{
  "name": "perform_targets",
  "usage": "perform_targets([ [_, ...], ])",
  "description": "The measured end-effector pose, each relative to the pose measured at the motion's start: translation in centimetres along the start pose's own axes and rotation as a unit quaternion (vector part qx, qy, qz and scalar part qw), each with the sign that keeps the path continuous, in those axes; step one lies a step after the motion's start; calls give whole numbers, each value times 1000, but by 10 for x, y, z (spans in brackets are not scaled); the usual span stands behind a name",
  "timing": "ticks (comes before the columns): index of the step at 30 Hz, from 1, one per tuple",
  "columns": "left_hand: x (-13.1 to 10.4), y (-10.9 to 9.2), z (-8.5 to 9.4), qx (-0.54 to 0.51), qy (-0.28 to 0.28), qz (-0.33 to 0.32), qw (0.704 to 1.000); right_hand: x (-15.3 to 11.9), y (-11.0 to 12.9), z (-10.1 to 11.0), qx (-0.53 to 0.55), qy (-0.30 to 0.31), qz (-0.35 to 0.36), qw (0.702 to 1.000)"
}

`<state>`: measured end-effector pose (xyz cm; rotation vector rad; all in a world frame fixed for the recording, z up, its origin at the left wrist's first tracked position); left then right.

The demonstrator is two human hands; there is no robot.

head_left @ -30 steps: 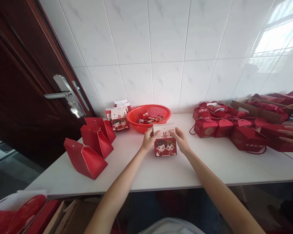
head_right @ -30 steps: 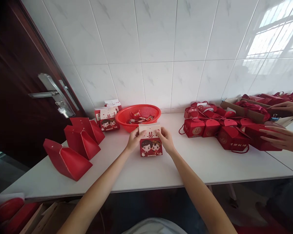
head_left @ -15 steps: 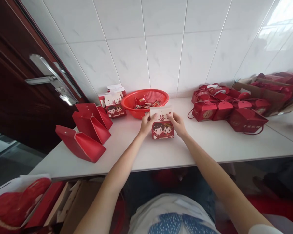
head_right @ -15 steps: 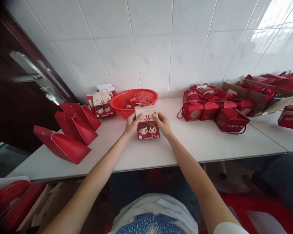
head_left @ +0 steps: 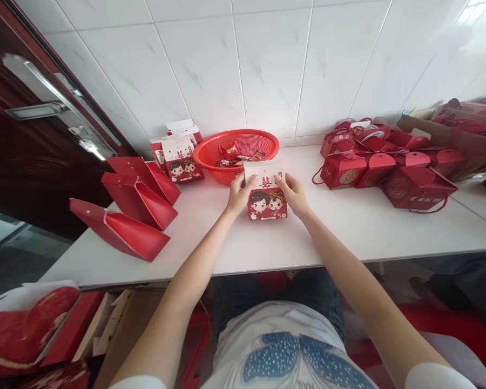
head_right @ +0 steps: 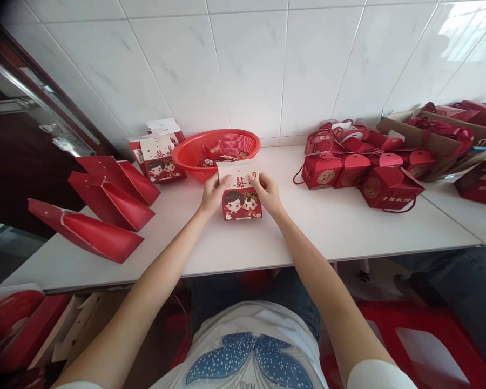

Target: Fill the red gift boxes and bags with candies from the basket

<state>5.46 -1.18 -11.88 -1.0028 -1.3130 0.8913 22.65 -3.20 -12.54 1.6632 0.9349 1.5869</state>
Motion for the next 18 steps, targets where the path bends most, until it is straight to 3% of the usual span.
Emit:
perform_targets([
  [18,-3,0,2,14,-3,-6,1000,-4,-8,2,-25,-3,5,1000],
])
Point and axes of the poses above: each hand's wrist, its own x-axis towards the middle knuckle, its own z-axis out of the back of the hand, y = z × x, the point moved 2 cm from there along x, towards the middle knuckle, and after that the axes turned 11 degrees about z, right-handed, at the moved point
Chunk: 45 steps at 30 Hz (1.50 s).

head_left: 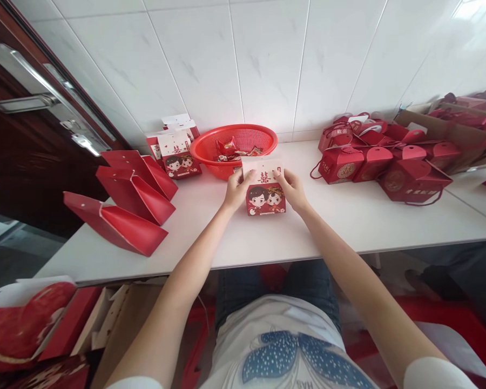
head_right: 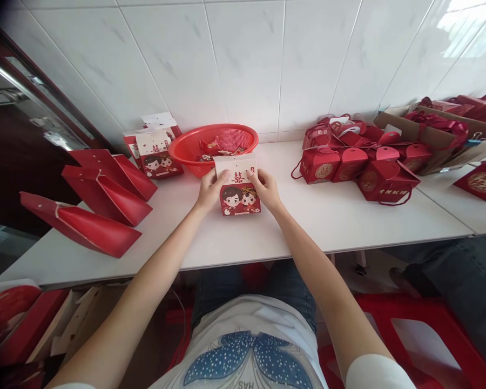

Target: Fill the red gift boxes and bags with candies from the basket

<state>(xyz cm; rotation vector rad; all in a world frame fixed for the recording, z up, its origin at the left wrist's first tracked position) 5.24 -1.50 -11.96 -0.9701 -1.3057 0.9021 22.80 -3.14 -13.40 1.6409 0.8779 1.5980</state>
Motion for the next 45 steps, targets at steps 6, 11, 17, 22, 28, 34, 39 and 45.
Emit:
perform_targets([
  [6,0,0,0,-5,1,-3,1000,0,-1,0,4,-2,-6,1000],
  [11,-1,-4,0,1,4,-12,1000,0,2,-1,11,1,-5,1000],
  [17,-3,-7,0,-5,-7,0,1000,0,4,-1,25,6,-9,1000],
  [22,-4,-9,0,-6,-1,5,1000,0,11,0,46,13,-4,999],
  [28,-7,-13,3,17,7,2,1000,3,26,3,82,38,24,996],
  [34,-11,-20,3,26,14,-17,999,5,33,4,136,58,54,988],
  [39,-15,-22,6,70,-19,-44,996,5,34,4,93,49,74,992],
  [45,-14,-22,11,146,-23,-119,982,1,37,3,51,28,90,994],
])
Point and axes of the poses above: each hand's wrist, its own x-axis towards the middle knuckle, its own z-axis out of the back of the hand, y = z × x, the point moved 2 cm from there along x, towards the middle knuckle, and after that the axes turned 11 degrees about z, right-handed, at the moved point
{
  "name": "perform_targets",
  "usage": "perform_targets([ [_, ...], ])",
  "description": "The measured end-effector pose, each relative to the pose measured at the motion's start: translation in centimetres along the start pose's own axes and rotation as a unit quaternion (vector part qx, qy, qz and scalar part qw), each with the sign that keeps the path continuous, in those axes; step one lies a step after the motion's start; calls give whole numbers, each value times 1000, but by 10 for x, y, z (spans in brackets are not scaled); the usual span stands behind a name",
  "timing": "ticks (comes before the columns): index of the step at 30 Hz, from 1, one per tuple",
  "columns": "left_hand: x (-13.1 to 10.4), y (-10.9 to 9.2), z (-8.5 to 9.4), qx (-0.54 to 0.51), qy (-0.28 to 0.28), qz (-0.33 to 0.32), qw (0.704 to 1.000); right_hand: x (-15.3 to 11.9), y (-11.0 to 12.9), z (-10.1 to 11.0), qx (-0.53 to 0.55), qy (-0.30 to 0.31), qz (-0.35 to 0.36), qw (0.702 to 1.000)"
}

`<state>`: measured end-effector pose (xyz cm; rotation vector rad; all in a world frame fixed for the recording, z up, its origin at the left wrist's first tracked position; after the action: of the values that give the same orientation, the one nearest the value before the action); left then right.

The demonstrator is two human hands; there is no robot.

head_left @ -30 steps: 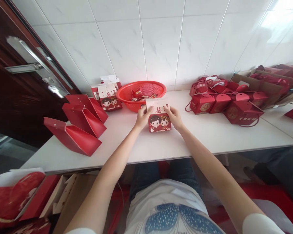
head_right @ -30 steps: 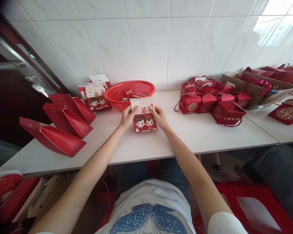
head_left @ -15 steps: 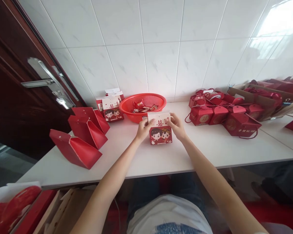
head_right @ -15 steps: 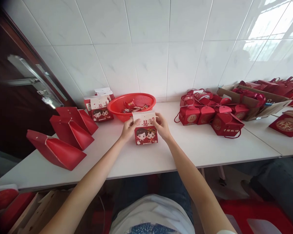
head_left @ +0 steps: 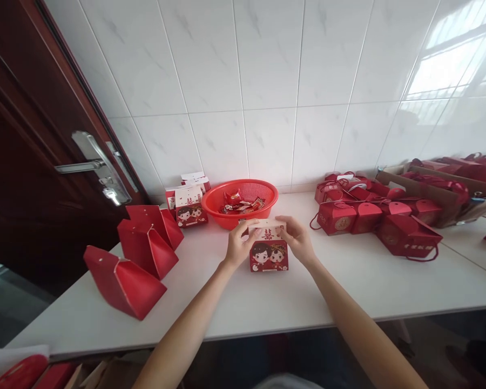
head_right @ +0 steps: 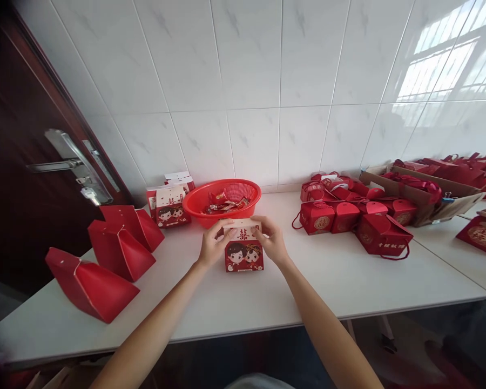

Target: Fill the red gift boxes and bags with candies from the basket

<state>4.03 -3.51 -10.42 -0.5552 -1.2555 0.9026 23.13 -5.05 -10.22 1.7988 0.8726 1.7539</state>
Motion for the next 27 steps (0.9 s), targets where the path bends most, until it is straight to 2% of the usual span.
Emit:
perform_targets([
  [7,-1,-4,3,-1,4,-8,1000,4,0,-3,-28,-39,-4,999],
  [9,-3,-7,2,-22,11,9,1000,5,-1,-3,-31,-38,-12,999],
  [14,-3,-12,2,-111,-14,115,987,7,3,1,-52,8,-25,998],
  [16,-1,-14,2,-114,4,136,984,8,5,3,-55,23,-28,998],
  [21,3,-18,4,-89,48,129,986,8,7,6,-17,80,-51,995],
  [27,2,-18,1,-97,63,126,985,3,18,15,-14,91,-66,994],
])
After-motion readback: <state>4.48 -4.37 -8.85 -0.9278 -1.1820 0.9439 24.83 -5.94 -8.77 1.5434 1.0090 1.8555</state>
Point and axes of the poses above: each hand's wrist, its own x-axis towards the middle knuckle, its own z-axis out of the back of the hand, y = z × x, the point moved 2 cm from there along x, towards the middle knuckle, and after that the axes turned 11 degrees about z, right-handed, at the moved point
